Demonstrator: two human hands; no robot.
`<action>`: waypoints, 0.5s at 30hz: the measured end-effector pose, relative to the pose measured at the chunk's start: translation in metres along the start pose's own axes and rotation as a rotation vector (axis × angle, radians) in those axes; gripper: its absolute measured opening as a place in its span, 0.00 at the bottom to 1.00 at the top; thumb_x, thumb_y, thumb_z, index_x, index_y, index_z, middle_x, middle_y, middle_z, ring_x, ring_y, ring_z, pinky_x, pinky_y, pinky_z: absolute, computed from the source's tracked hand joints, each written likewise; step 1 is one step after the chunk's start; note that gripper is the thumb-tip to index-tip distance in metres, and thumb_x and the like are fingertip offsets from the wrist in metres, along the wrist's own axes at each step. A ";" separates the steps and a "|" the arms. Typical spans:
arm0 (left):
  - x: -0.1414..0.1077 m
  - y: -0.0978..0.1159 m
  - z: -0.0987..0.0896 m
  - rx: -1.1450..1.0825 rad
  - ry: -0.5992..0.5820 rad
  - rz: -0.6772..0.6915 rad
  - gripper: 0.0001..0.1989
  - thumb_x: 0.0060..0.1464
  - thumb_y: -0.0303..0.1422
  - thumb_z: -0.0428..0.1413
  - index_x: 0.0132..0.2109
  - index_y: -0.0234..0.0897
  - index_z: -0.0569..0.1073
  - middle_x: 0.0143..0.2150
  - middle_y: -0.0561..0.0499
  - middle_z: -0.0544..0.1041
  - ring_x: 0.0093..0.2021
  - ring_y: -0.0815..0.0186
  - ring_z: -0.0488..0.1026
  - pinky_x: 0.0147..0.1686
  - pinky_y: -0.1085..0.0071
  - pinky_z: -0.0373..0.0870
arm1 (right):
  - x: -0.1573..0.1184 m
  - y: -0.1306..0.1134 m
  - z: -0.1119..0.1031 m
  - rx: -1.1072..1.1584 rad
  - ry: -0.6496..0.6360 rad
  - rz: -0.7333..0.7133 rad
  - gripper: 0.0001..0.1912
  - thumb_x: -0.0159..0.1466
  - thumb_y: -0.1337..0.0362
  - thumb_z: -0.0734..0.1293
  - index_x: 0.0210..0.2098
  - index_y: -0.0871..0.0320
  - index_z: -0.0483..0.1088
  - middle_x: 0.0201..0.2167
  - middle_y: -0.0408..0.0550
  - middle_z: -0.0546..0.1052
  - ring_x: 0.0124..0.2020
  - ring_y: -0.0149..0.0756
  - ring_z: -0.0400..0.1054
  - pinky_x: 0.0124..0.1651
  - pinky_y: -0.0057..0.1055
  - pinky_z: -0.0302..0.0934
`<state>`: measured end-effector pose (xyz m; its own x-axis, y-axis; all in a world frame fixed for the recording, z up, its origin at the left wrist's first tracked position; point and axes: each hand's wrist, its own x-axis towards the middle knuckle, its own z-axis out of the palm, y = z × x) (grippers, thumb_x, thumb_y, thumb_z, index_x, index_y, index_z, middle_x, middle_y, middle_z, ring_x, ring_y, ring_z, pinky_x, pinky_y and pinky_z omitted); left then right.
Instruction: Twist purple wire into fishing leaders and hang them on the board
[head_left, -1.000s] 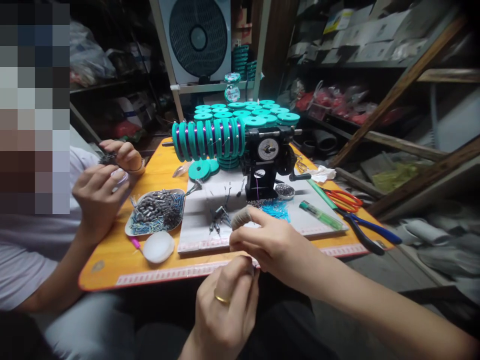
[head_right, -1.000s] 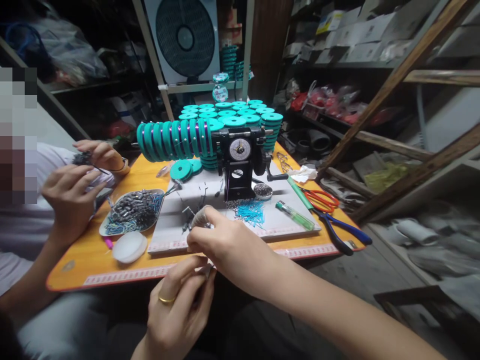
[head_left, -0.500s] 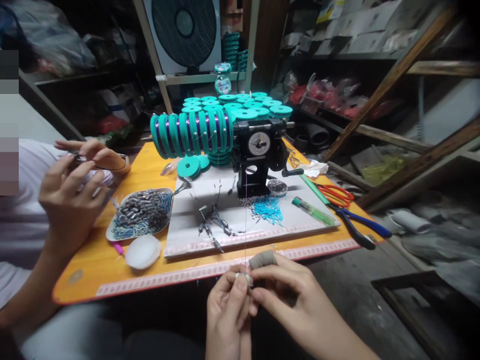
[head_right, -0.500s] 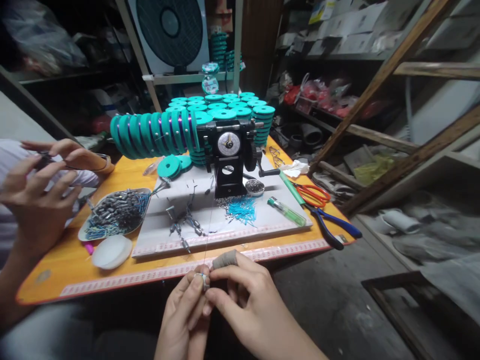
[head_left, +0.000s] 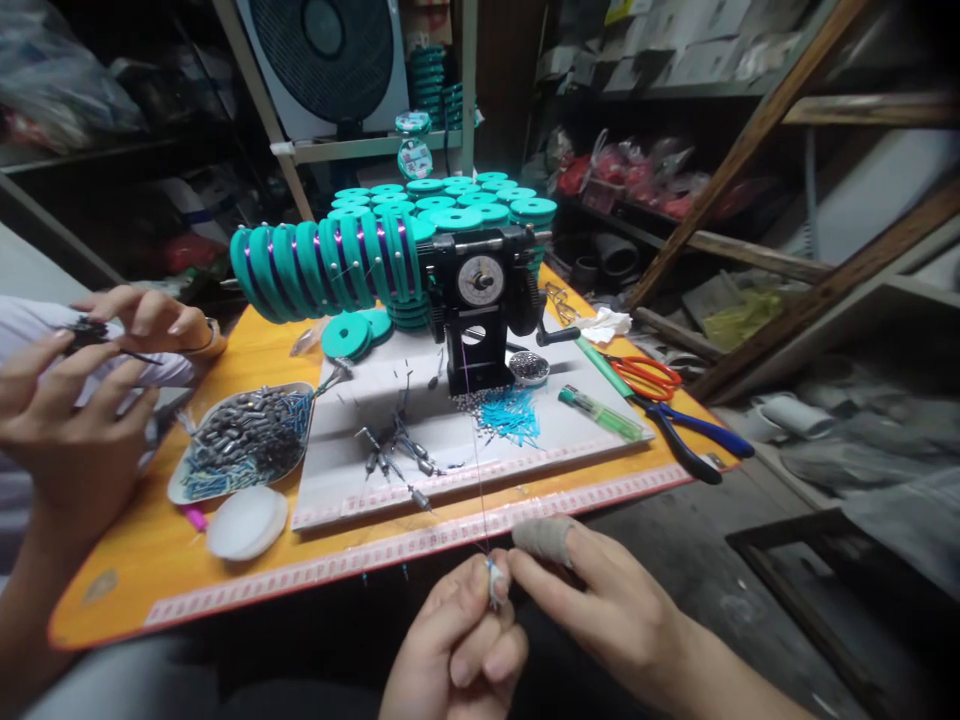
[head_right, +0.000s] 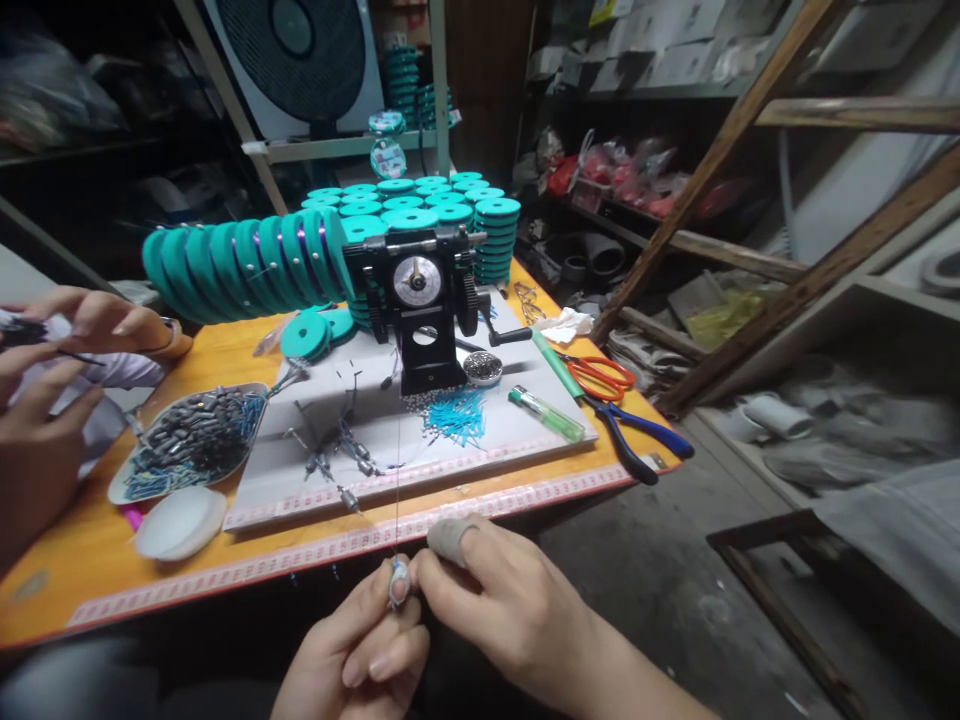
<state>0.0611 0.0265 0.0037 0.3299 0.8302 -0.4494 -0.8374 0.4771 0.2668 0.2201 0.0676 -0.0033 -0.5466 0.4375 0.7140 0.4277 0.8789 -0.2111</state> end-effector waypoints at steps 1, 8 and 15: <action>0.001 0.000 0.000 0.010 0.001 -0.011 0.09 0.41 0.27 0.71 0.28 0.26 0.80 0.20 0.60 0.63 0.15 0.85 0.41 0.18 0.86 0.58 | 0.000 0.003 0.000 -0.001 -0.012 -0.033 0.13 0.71 0.71 0.57 0.41 0.63 0.73 0.26 0.50 0.75 0.27 0.35 0.71 0.30 0.30 0.68; 0.006 -0.003 -0.006 0.246 -0.010 0.104 0.11 0.49 0.35 0.67 0.29 0.28 0.78 0.15 0.63 0.53 0.15 0.83 0.40 0.18 0.83 0.54 | 0.003 0.011 -0.012 -0.018 -0.122 -0.178 0.11 0.67 0.74 0.60 0.40 0.66 0.74 0.24 0.49 0.73 0.26 0.37 0.67 0.27 0.33 0.64; -0.004 -0.006 0.007 0.814 0.134 0.645 0.14 0.52 0.38 0.63 0.24 0.34 0.73 0.29 0.53 0.66 0.19 0.76 0.63 0.19 0.76 0.58 | 0.012 0.004 -0.031 -0.024 -0.056 -0.219 0.09 0.66 0.77 0.62 0.38 0.65 0.75 0.27 0.49 0.77 0.28 0.35 0.71 0.28 0.32 0.68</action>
<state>0.0681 0.0219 0.0097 -0.1674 0.9813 -0.0952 -0.2746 0.0463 0.9604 0.2376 0.0703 0.0257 -0.6672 0.2476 0.7026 0.3110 0.9496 -0.0394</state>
